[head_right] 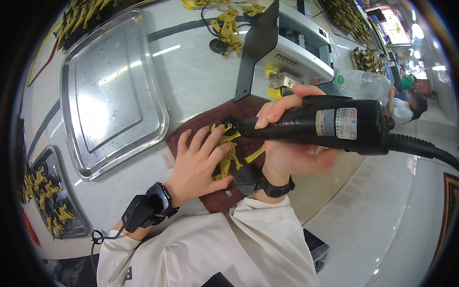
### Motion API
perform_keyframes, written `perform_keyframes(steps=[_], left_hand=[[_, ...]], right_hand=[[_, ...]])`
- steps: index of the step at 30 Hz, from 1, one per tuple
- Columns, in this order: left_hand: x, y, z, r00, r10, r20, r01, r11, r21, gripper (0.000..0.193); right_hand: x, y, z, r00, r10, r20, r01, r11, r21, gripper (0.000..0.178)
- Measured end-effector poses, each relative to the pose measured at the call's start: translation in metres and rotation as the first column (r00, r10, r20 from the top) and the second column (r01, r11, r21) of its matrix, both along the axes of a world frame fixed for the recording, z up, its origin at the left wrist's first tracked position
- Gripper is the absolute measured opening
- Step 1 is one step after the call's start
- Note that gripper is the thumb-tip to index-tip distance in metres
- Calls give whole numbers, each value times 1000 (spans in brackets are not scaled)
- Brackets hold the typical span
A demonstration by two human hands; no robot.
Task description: Assembling small yellow plastic components using a handheld electric tool on a production line.
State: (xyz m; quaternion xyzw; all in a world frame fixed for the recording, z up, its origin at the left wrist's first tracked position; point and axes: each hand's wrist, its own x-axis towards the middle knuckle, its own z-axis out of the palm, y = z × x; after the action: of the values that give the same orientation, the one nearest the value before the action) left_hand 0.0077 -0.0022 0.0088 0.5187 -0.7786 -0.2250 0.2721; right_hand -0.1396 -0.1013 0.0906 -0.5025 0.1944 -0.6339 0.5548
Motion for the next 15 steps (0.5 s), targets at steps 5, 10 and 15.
perform_keyframes(steps=[5, 10, 15], left_hand=[[-1, -1, 0, 1000, -1, -2, 1, 1000, -2, 64], [-1, -1, 0, 1000, 1, -6, -1, 1000, -10, 64], [-1, 0, -1, 1000, 5, -2, -5, 1000, -15, 63]], right_hand=[[3, 0, -2, 997, -66, -34, 69, 994, 88, 82], [2, -3, -8, 998, -55, -30, 56, 997, 49, 81], [2, 0, -8, 996, -85, -41, 87, 995, 42, 78]])
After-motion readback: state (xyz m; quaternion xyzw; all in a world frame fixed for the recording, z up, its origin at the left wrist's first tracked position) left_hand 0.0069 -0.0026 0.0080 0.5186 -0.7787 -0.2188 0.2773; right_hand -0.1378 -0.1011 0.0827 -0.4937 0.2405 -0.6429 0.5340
